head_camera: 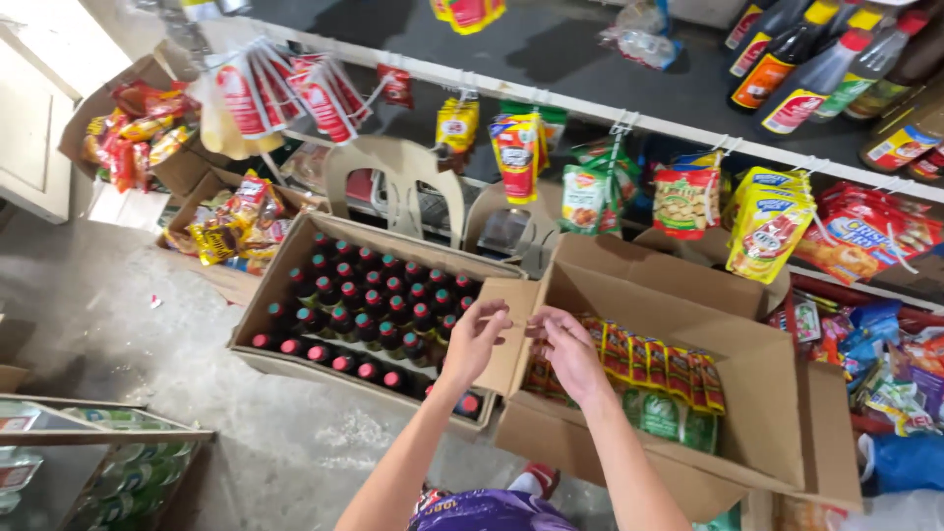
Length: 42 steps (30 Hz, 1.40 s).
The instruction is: The recorder is organizing and stocking small packets of food items into cardboard boxes and onto shelves in a grocery store setting.
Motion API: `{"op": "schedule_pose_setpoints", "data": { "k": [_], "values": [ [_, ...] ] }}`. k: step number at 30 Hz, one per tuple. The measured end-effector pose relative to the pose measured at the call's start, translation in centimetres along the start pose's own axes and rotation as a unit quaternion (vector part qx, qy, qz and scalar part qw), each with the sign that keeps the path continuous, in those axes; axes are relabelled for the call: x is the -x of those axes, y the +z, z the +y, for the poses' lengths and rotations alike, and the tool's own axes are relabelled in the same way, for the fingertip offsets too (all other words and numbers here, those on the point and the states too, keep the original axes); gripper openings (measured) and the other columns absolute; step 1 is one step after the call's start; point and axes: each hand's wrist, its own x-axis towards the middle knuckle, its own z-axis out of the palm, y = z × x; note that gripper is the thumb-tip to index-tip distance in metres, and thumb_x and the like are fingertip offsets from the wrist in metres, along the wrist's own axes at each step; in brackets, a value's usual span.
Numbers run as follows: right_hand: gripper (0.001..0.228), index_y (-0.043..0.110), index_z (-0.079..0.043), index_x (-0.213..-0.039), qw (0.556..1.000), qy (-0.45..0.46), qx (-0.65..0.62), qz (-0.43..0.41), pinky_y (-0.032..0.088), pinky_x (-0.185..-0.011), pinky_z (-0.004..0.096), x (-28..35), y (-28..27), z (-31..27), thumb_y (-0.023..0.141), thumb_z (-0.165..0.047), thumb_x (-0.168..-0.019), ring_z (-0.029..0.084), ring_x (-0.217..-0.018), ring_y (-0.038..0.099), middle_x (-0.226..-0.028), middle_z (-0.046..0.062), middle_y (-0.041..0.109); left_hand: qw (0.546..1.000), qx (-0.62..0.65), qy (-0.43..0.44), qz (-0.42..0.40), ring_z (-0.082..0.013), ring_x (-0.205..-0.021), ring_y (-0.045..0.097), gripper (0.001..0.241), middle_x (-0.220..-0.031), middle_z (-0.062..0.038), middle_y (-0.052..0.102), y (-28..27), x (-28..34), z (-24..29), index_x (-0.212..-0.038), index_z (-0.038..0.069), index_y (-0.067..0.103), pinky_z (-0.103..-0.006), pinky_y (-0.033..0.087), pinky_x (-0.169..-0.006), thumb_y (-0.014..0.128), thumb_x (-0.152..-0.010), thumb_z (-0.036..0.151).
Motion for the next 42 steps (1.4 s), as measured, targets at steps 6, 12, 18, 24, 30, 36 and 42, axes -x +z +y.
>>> {"op": "schedule_pose_setpoints", "data": {
  "k": [6,12,18,24,30,36,42],
  "values": [
    [0.025,0.063,-0.009,-0.124,1.000,-0.007,0.012,-0.003,0.053,-0.084,0.038,0.6,5.8,2.3,0.054,-0.017,-0.103,0.020,-0.103,0.066,-0.113,0.007,0.070,0.999,0.033,0.025,0.011,-0.0147,-0.101,0.071,0.032,-0.122,-0.004,0.071,-7.1,1.9,2.1,-0.130,0.007,0.063,-0.0301,0.058,-0.080,0.061,-0.102,0.022],
    [0.025,0.064,-0.009,-0.123,1.000,-0.005,0.021,0.004,0.053,-0.085,0.038,0.2,9.2,4.0,0.055,-0.018,-0.102,0.020,-0.103,0.066,-0.113,0.007,0.070,0.998,0.048,0.027,0.014,-0.0140,-0.102,0.072,0.032,-0.121,-0.005,0.071,-11.3,2.5,3.3,-0.130,0.007,0.062,-0.0284,0.057,-0.078,0.059,-0.103,0.023],
    [0.025,0.063,-0.008,-0.123,1.000,-0.012,0.017,0.004,0.054,-0.085,0.039,-2.2,9.6,2.7,0.056,-0.018,-0.101,0.021,-0.103,0.066,-0.112,0.007,0.070,0.998,0.061,0.025,0.011,-0.0139,-0.101,0.072,0.034,-0.120,-0.005,0.072,-12.1,-0.2,5.0,-0.131,0.006,0.062,-0.0274,0.055,-0.075,0.060,-0.101,0.022],
    [0.025,0.064,-0.006,-0.124,0.998,-0.046,0.024,-0.041,0.053,-0.085,0.038,-6.4,11.5,-3.5,0.056,-0.018,-0.103,0.021,-0.104,0.066,-0.112,0.008,0.069,0.993,0.097,0.062,0.000,-0.0132,-0.102,0.071,0.035,-0.122,-0.007,0.073,-10.1,-4.5,9.2,-0.132,0.004,0.061,-0.0263,0.056,-0.079,0.061,-0.103,0.023],
    [0.024,0.064,-0.007,-0.123,0.992,-0.091,0.051,-0.075,0.053,-0.084,0.036,-10.8,12.8,-9.1,0.055,-0.017,-0.103,0.021,-0.104,0.066,-0.113,0.008,0.070,0.990,0.088,0.104,-0.025,-0.0134,-0.103,0.071,0.036,-0.124,-0.007,0.072,-8.0,-8.0,14.8,-0.133,0.005,0.060,-0.0264,0.054,-0.079,0.060,-0.102,0.023],
    [0.021,0.064,-0.005,-0.121,0.979,-0.159,0.086,-0.089,0.054,-0.085,0.036,-15.3,15.2,-14.7,0.055,-0.016,-0.105,0.019,-0.103,0.066,-0.112,0.007,0.070,0.984,0.052,0.166,-0.048,-0.0131,-0.105,0.069,0.034,-0.125,-0.007,0.071,-8.2,-13.8,20.8,-0.133,0.004,0.061,-0.0276,0.057,-0.082,0.060,-0.103,0.022],
    [0.030,0.059,-0.008,-0.131,0.966,-0.205,0.149,-0.048,0.054,-0.084,0.035,-21.7,19.0,-20.0,0.058,-0.018,-0.103,0.020,-0.106,0.066,-0.125,0.008,0.064,0.979,0.028,0.195,-0.058,-0.0131,-0.104,0.071,0.039,-0.124,-0.007,0.071,-8.9,-20.0,25.6,-0.136,0.005,0.056,-0.0274,0.057,-0.081,0.061,-0.102,0.024]
  ]
}}
